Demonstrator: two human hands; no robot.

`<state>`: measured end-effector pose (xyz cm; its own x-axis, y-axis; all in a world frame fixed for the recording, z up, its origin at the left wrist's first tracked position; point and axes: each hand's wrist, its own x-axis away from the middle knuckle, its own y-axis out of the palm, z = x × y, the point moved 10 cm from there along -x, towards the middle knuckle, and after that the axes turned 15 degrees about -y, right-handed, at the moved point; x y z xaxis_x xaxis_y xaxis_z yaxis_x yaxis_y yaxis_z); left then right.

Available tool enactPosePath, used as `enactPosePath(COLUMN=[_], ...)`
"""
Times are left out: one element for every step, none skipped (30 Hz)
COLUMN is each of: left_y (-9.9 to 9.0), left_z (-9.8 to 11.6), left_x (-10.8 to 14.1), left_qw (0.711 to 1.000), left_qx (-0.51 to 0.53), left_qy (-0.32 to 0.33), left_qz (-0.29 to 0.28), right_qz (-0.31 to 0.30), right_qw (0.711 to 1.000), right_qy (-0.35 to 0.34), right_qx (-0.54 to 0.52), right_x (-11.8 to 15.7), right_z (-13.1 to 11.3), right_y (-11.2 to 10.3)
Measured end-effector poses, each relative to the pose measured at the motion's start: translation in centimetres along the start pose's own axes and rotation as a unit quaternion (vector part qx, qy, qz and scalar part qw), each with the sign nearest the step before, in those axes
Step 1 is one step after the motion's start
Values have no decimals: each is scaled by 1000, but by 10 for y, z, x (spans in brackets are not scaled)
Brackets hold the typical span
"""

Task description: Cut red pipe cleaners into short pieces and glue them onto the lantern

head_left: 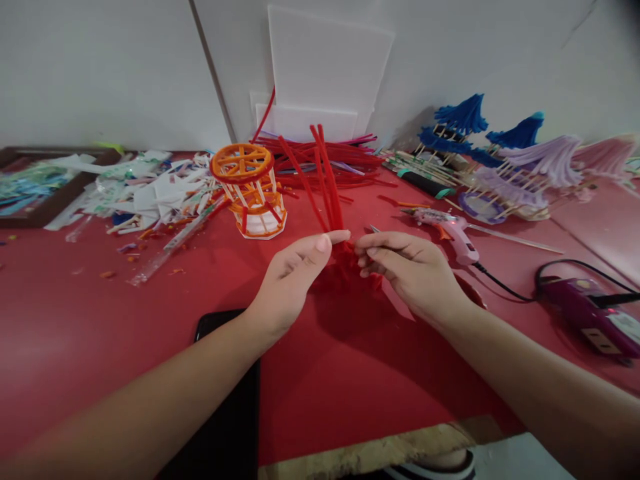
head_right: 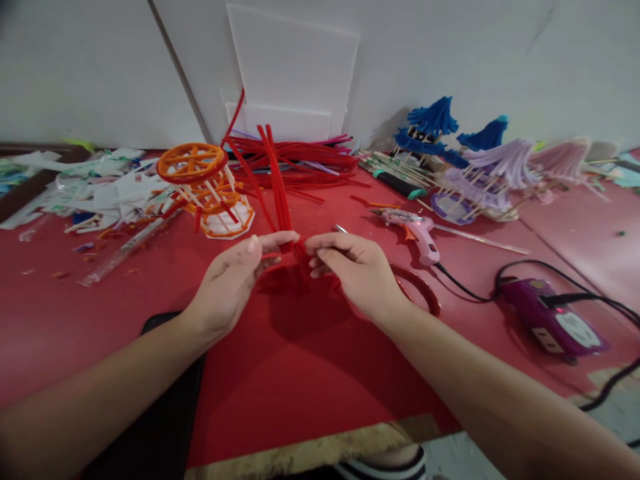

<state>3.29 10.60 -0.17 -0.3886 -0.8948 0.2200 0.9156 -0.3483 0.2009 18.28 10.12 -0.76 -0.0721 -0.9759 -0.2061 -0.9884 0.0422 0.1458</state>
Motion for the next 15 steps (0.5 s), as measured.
enactPosePath(left_y=[4, 7, 9, 11, 12, 14, 15, 16, 17, 18, 19, 20, 21, 22, 23], left_z=[1, 2, 4, 5, 7, 8, 8, 8, 7, 7, 6, 5, 4, 4, 4], left_x=[1, 3, 4, 6, 7, 8, 9, 9, 9, 9, 8, 8, 8, 8, 8], left_qw=[1000, 999, 998, 998, 997, 997, 996, 996, 996, 996, 995, 995, 994, 993, 992], left_qx=[10, 18, 22, 21, 16, 10, 6, 3, 2, 3, 4, 6, 9, 15, 22], left_qy=[3, 8, 15, 22, 27, 31, 32, 29, 25, 20, 13, 6, -2, -6, -9], left_qz=[-22, -40, -53, -62, -69, -73, -77, -81, -85, -89, -95, -102, -110, -118, -126], right_qz=[-4, -14, -25, -37, -48, -54, -55, -51, -44, -37, -30, -27, -30, -37, -47], right_qw=[999, 996, 991, 984, 978, 973, 970, 968, 968, 968, 968, 968, 968, 968, 967], right_qy=[29, 62, 96, 127, 151, 167, 175, 178, 178, 178, 177, 177, 177, 176, 175], right_qx=[-30, -62, -92, -116, -136, -150, -161, -169, -174, -175, -174, -173, -174, -176, -180], right_x=[1, 4, 6, 10, 13, 15, 17, 18, 19, 20, 21, 22, 22, 23, 23], right_z=[4, 9, 12, 15, 17, 17, 17, 17, 18, 18, 19, 20, 21, 21, 21], right_y=[3, 8, 13, 19, 24, 28, 31, 32, 32, 32, 31, 31, 31, 33, 34])
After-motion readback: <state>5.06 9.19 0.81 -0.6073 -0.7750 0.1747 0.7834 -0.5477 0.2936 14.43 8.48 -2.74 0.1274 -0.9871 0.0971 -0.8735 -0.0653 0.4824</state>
